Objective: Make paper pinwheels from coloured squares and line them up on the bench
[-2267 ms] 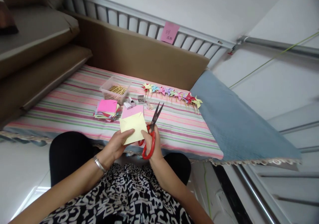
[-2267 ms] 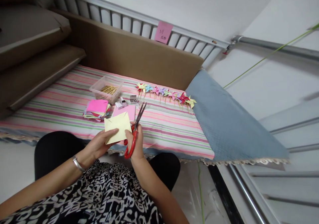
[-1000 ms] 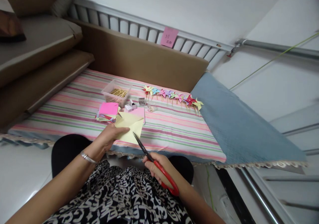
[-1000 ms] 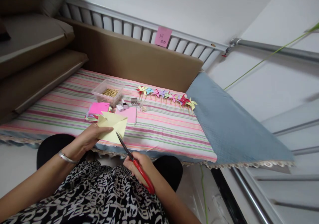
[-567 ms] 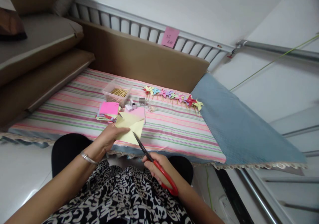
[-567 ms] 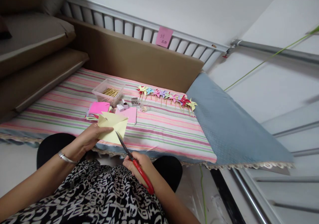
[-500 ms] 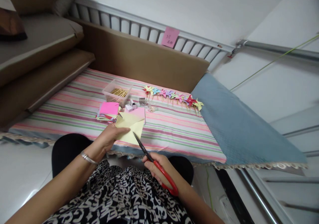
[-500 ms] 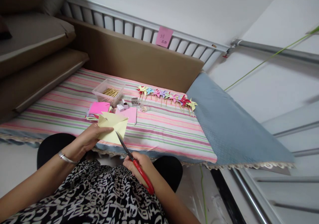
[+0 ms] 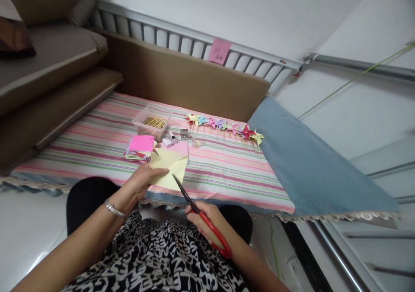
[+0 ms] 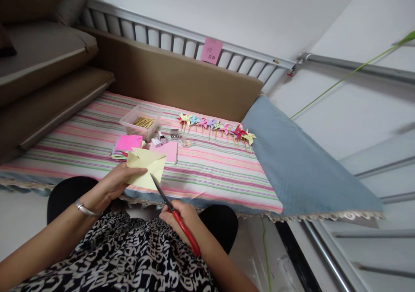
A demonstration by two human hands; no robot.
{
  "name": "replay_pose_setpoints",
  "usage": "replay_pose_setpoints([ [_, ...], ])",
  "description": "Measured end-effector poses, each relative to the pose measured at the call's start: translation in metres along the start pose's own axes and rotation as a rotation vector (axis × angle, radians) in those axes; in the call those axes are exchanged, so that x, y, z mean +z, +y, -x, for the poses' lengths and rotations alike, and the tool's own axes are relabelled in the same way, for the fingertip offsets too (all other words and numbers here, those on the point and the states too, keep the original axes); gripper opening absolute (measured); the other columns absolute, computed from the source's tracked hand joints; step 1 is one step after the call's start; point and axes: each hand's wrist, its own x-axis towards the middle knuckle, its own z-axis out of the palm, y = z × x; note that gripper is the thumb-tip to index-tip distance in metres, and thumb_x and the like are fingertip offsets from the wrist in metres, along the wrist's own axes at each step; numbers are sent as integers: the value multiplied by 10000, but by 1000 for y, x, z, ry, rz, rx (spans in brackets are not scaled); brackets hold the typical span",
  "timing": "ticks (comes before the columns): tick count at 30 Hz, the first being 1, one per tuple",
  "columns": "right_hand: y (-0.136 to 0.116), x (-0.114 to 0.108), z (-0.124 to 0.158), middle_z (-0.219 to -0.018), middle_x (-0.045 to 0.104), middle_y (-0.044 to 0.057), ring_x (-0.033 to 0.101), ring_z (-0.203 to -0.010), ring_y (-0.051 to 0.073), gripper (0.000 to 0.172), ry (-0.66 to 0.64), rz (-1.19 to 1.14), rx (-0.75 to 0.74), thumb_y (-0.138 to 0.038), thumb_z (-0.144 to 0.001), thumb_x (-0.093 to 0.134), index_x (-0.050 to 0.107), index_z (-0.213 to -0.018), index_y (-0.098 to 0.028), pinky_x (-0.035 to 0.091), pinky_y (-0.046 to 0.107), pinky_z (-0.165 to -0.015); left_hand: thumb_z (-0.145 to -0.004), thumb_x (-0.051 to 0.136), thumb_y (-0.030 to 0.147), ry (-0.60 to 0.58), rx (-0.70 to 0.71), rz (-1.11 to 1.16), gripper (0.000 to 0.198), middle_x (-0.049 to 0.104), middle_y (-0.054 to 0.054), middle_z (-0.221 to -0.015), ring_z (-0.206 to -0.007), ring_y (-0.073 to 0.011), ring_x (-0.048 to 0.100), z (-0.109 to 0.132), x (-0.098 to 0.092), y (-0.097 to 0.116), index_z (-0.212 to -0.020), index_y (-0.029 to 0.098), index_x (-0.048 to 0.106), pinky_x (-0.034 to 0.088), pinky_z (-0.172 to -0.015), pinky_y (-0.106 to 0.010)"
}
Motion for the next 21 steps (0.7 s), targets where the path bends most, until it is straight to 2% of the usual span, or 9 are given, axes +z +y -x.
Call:
replay_pose_setpoints([
  [5, 0, 0, 0, -466, 421, -73, 394, -416, 70, 213, 3, 7, -5, -383, -788, 621, 619, -835, -175, 333, 192, -443, -497, 831, 188, 7, -5, 1, 494, 758, -91, -876, -722, -220, 690, 1, 1, 0, -968, 110, 703, 523, -659, -291],
  [13, 1, -2, -1, -493, 449, -53, 429, -477, 97, 168, 26, 53, -29, -355, -766, 638, 643, -809, -192, 349, 212, -493, -493, 824, 170, 36, -34, -16, 466, 756, -96, -815, -671, -227, 691, 3, 5, 2, -937, 108, 696, 529, -603, -288],
  [21, 9, -1, -3, -543, 461, -49, 398, -513, 92, 188, 68, 119, -82, -349, -743, 657, 660, -820, -179, 347, 216, -541, -504, 820, 172, 18, -18, -18, 463, 757, -103, -836, -683, -235, 696, -1, 3, -1, -944, 102, 695, 547, -646, -310],
])
